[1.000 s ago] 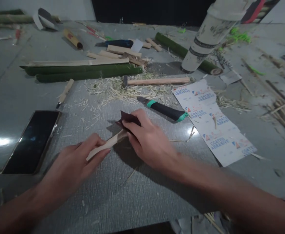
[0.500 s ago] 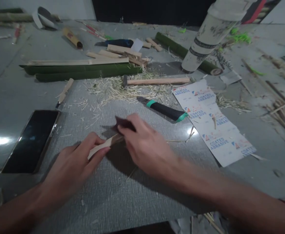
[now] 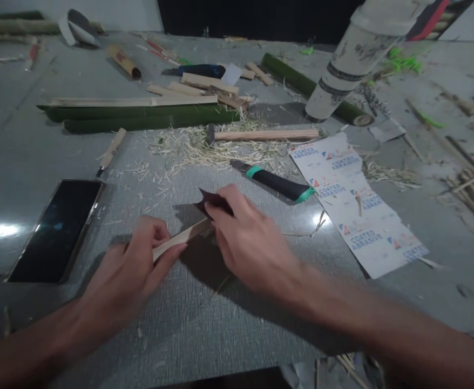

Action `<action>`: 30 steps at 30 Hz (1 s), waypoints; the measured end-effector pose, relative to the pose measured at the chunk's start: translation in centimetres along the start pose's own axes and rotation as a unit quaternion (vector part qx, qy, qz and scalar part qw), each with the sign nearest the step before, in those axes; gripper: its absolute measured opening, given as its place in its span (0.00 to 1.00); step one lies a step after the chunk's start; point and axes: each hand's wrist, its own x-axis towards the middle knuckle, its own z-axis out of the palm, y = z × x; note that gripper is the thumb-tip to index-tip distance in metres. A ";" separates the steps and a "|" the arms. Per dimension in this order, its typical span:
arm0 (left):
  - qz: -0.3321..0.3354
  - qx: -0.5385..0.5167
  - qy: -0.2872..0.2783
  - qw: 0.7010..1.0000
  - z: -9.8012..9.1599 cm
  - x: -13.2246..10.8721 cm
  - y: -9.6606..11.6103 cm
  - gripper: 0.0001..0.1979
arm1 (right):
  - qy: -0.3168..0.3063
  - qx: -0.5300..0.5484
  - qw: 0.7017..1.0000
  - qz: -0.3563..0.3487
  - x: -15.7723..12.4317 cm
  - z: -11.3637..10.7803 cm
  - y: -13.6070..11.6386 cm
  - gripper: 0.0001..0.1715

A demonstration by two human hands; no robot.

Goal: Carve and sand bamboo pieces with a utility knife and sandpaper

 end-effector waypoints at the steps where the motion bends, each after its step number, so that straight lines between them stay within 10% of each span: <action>1: 0.003 -0.005 0.000 1.000 0.0 0.0 0.0 0.02 | -0.008 0.002 1.000 -0.006 0.0 0.0 0.0 0.19; 21: -0.009 0.015 -0.011 1.000 -0.4 0.1 0.2 0.02 | -0.014 0.021 1.000 0.008 0.3 0.1 0.8 0.19; 30: 0.117 0.135 0.017 0.984 0.4 -0.3 -0.5 0.12 | -0.022 0.047 0.999 0.005 0.0 -0.3 2.1 0.20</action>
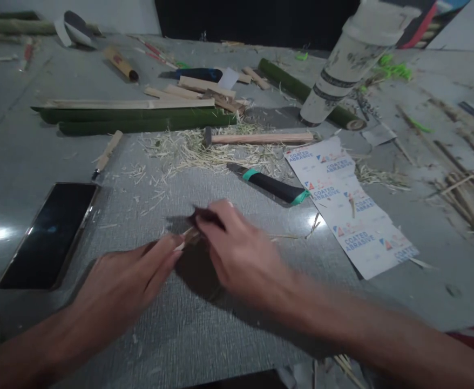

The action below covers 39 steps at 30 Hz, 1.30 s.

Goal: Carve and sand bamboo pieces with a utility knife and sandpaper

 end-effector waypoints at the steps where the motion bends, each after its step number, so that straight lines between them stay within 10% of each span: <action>1: 0.003 0.005 0.001 1.000 0.1 -0.1 0.0 0.12 | -0.009 0.005 1.000 -0.014 0.0 0.0 0.0 0.20; 32: 0.017 0.029 0.026 0.999 0.2 -0.2 -0.2 0.07 | 0.040 -0.047 0.997 0.046 -0.1 -0.5 0.8 0.18; 36: 0.024 0.023 0.036 0.999 0.2 -0.2 -0.2 0.05 | -0.030 -0.002 1.000 0.009 -0.4 -0.4 0.6 0.21; 39: 0.015 0.029 0.021 0.999 0.1 -0.1 -0.2 0.05 | 0.040 -0.054 0.997 0.038 -0.7 -0.4 0.3 0.19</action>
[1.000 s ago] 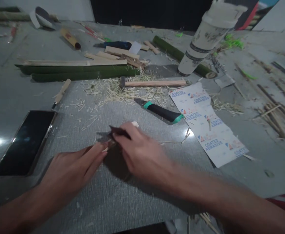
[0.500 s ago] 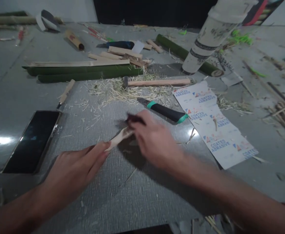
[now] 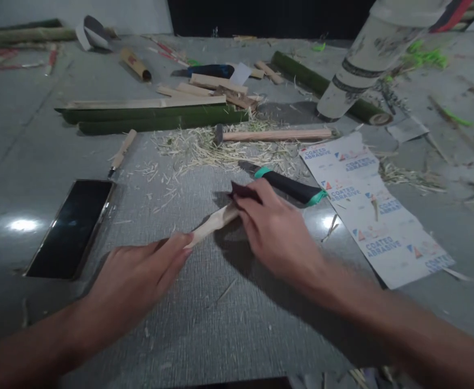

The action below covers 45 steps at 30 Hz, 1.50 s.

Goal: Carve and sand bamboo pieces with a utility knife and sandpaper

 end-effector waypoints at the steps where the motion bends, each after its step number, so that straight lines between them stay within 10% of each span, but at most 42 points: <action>1: -0.004 0.004 -0.001 1.000 0.0 0.0 0.0 0.05 | -0.019 0.009 1.000 -0.006 -0.1 0.0 -0.1 0.19; 16: -0.014 0.023 0.004 1.000 0.0 0.1 -0.2 0.05 | -0.072 -0.004 0.995 -0.063 -0.4 0.3 -0.1 0.22; 20: -0.017 0.019 0.009 1.000 0.2 0.0 -0.3 0.06 | 0.004 -0.046 0.999 -0.015 -0.4 0.4 -0.1 0.19; 23: -0.031 0.006 -0.017 0.999 -0.1 0.3 -0.3 0.09 | -0.076 0.000 0.994 -0.085 -0.2 0.4 -0.3 0.21; 29: -0.093 -0.021 -0.121 0.988 -1.5 1.1 0.1 0.11 | -0.032 -0.003 0.999 -0.041 0.0 0.4 -0.6 0.20; 45: -0.093 -0.015 -0.127 0.987 -1.4 1.2 0.3 0.07 | -0.059 0.003 0.998 -0.025 0.0 0.2 -0.1 0.21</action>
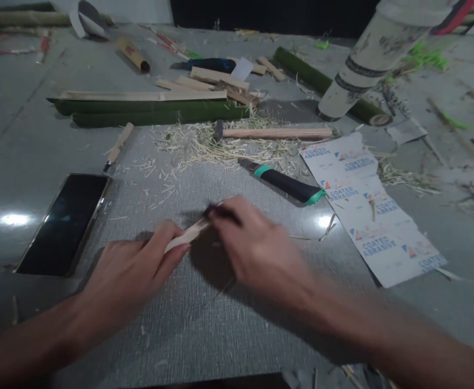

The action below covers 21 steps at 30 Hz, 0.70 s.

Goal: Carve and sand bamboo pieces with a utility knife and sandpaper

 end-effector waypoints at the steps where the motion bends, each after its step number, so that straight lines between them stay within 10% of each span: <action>1: 0.002 -0.001 0.006 1.000 0.0 0.0 0.0 0.07 | -0.022 0.011 0.999 -0.031 -0.1 0.0 0.1 0.22; 21: -0.020 -0.001 -0.042 0.999 -0.6 0.1 0.0 0.09 | 0.067 -0.047 0.996 0.022 0.2 -1.6 2.3 0.20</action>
